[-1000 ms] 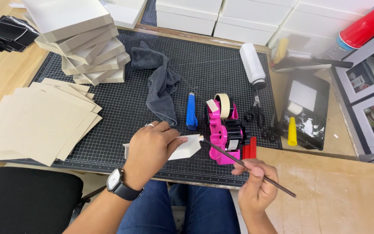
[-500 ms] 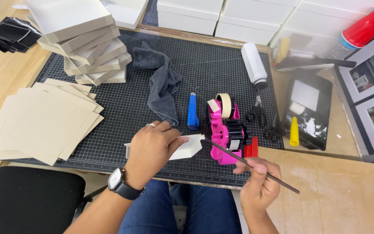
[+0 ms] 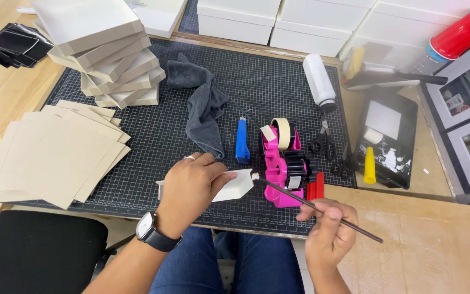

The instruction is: The person assembles small cardboard boxes by applying adhesive to the flaps and folding them into shape. They use a thin stick to spread the adhesive and a tape dispenser to secure the edges. The finished boxes are stacked on the table.

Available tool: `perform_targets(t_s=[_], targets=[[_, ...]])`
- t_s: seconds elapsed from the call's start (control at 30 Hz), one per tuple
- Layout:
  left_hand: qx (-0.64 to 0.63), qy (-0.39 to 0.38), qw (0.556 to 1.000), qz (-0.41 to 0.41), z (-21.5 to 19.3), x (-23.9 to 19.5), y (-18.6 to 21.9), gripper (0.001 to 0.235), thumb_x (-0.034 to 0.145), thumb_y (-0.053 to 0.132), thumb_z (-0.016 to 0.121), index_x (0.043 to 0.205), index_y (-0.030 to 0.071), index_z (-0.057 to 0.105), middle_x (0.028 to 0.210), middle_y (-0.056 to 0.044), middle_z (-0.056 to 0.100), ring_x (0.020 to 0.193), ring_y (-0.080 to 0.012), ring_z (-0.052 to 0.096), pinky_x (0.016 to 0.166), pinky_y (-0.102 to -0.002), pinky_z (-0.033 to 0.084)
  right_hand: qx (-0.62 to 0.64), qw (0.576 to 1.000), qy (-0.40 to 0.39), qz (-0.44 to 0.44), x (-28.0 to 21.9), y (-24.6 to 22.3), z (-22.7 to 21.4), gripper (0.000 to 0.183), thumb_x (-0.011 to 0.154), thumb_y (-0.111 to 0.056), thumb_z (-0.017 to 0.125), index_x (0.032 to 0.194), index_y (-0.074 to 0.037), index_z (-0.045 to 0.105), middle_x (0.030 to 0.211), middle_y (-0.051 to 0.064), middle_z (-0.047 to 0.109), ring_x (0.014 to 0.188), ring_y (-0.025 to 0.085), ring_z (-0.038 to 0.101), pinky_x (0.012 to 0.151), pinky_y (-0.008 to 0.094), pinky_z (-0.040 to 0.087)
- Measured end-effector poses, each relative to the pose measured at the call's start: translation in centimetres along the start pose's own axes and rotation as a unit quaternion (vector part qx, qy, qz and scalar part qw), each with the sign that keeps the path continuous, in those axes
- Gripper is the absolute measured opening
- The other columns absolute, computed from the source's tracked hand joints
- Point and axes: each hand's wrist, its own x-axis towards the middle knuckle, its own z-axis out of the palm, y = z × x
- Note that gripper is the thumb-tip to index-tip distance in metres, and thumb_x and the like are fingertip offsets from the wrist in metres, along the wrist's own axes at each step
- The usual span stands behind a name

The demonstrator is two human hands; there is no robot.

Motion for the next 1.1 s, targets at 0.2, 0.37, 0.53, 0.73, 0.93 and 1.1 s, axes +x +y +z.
perform_targets(t_s=[0.2,0.37,0.53,0.73,0.93,1.1], targets=[[0.007,0.0,1.0,0.0,0.2,0.0,-0.2,0.033,0.098,0.043,0.066,0.076,0.019,0.07,0.076,-0.001,0.059,0.072,-0.0301,0.06,0.058,-0.046,0.049,0.008,1.0,0.005,-0.029,0.6,-0.4,0.2,0.024,0.112,-0.021,0.042,0.099,-0.003,0.051,0.081,0.012,0.058,0.055,0.021,0.058,0.046,0.028,0.053],[0.012,0.0,1.0,0.003,0.3,0.1,-0.2,0.033,0.098,0.043,0.066,0.075,0.019,0.069,0.076,-0.001,0.06,0.073,-0.031,0.061,0.06,-0.046,0.05,-0.003,1.0,-0.027,-0.011,0.7,-0.7,0.1,0.025,0.112,-0.019,0.041,0.102,-0.001,0.055,0.082,0.017,0.06,0.061,0.024,0.066,0.052,0.029,0.058],[0.005,0.011,1.0,0.009,0.0,0.2,-0.1,0.032,0.098,0.041,0.067,0.076,0.018,0.07,0.075,0.0,0.059,0.07,-0.0295,0.059,0.056,-0.045,0.049,0.019,0.999,-0.015,-0.047,0.9,-0.4,-0.2,0.024,0.113,-0.023,0.043,0.103,-0.005,0.055,0.086,0.011,0.064,0.057,0.017,0.061,0.049,0.025,0.054],[0.005,-0.004,1.0,0.003,0.1,0.2,-0.2,0.032,0.098,0.042,0.066,0.077,0.018,0.07,0.077,-0.001,0.061,0.073,-0.0293,0.06,0.058,-0.046,0.049,0.075,0.997,0.011,-0.011,1.4,-0.8,-0.8,0.024,0.112,-0.023,0.043,0.094,-0.009,0.051,0.066,0.008,0.051,0.052,0.017,0.055,0.039,0.022,0.044],[0.032,-0.007,0.999,0.012,-0.5,0.3,-0.1,0.037,0.099,0.044,0.065,0.072,0.018,0.064,0.075,-0.002,0.059,0.075,-0.0306,0.062,0.06,-0.048,0.049,-0.133,0.958,0.232,-0.104,7.1,0.9,-6.9,0.035,0.117,-0.037,0.047,0.107,-0.003,0.047,0.086,0.016,0.054,0.06,0.025,0.058,0.054,0.029,0.041],[0.029,-0.011,1.0,0.003,-0.9,0.3,0.0,0.035,0.099,0.046,0.065,0.075,0.02,0.068,0.073,0.001,0.058,0.074,-0.0275,0.062,0.057,-0.046,0.05,-0.24,0.932,0.251,-0.1,10.1,10.2,-16.2,0.018,0.114,-0.011,0.051,0.108,0.002,0.062,0.095,0.019,0.069,0.085,0.025,0.071,0.077,0.033,0.058]])
